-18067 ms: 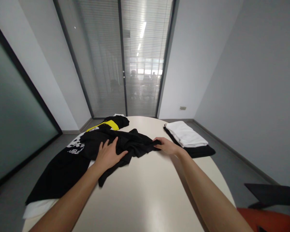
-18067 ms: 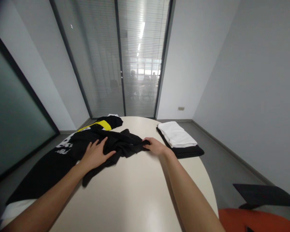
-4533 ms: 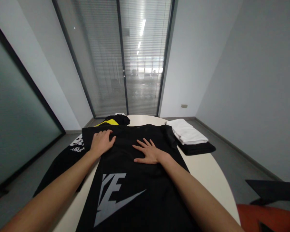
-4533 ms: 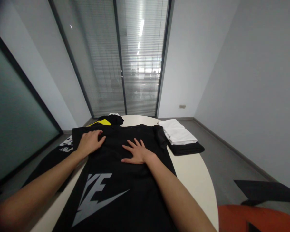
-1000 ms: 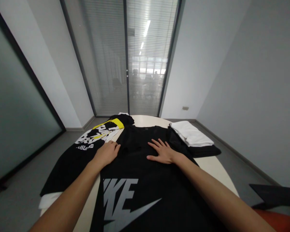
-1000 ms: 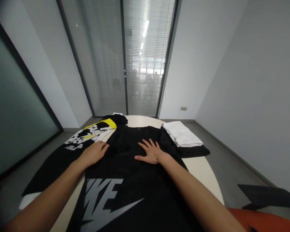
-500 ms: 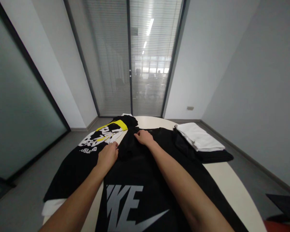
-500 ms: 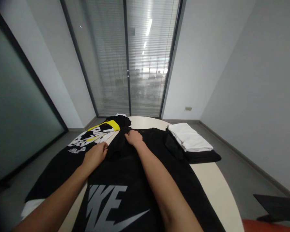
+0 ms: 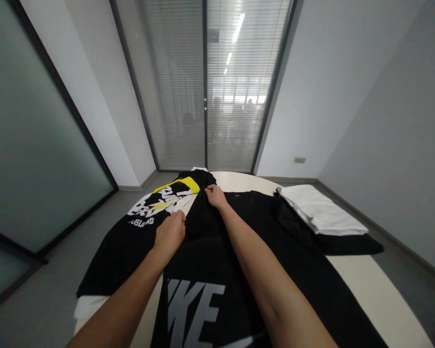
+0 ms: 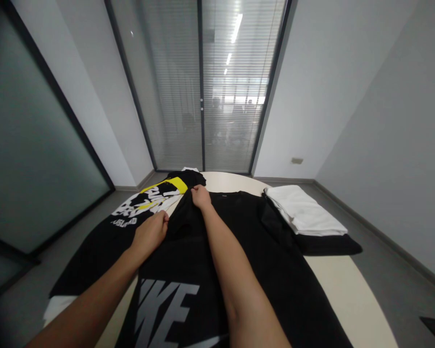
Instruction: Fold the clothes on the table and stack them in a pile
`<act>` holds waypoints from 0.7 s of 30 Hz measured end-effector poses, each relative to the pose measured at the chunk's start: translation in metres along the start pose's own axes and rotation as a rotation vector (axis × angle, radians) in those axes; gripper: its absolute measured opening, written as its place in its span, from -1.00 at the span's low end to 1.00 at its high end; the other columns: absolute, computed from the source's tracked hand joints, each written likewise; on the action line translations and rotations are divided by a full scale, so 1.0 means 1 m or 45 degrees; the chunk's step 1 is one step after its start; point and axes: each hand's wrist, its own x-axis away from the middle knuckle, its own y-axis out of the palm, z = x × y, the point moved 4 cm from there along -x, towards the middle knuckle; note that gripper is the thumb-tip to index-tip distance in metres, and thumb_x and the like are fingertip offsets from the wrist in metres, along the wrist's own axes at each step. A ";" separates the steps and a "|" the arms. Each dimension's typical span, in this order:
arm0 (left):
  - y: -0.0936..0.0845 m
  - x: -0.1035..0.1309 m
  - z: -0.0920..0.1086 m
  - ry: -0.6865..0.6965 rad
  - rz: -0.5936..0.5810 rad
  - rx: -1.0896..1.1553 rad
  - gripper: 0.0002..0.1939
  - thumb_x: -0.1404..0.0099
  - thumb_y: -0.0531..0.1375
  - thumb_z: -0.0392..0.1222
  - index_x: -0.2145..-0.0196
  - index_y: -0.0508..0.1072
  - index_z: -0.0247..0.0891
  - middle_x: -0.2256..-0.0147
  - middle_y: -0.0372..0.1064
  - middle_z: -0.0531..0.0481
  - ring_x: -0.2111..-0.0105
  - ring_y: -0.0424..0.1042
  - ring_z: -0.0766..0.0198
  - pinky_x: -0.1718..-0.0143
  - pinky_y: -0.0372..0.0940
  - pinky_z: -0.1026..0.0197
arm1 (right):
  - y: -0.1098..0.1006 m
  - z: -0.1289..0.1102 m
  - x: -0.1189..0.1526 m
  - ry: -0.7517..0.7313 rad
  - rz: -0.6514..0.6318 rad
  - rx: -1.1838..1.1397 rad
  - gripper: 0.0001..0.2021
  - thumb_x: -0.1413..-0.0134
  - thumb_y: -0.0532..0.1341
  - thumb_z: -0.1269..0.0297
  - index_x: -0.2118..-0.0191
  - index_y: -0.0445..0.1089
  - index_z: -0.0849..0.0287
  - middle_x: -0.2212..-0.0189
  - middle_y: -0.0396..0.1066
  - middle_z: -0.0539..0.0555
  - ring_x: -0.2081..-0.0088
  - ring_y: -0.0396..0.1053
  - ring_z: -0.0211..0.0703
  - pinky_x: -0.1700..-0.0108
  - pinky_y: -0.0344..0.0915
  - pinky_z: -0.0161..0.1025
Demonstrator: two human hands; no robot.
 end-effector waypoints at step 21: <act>0.003 -0.001 0.011 0.405 0.055 -0.032 -0.80 -0.32 0.16 -0.20 0.15 0.54 -0.18 0.10 0.42 -0.10 0.05 0.38 0.03 -0.01 0.28 0.04 | 0.001 -0.012 0.054 -0.341 0.017 0.425 -0.61 -0.26 0.14 0.21 -0.18 0.35 0.03 -0.22 0.25 0.16 -0.15 0.25 0.09 -0.12 0.24 0.05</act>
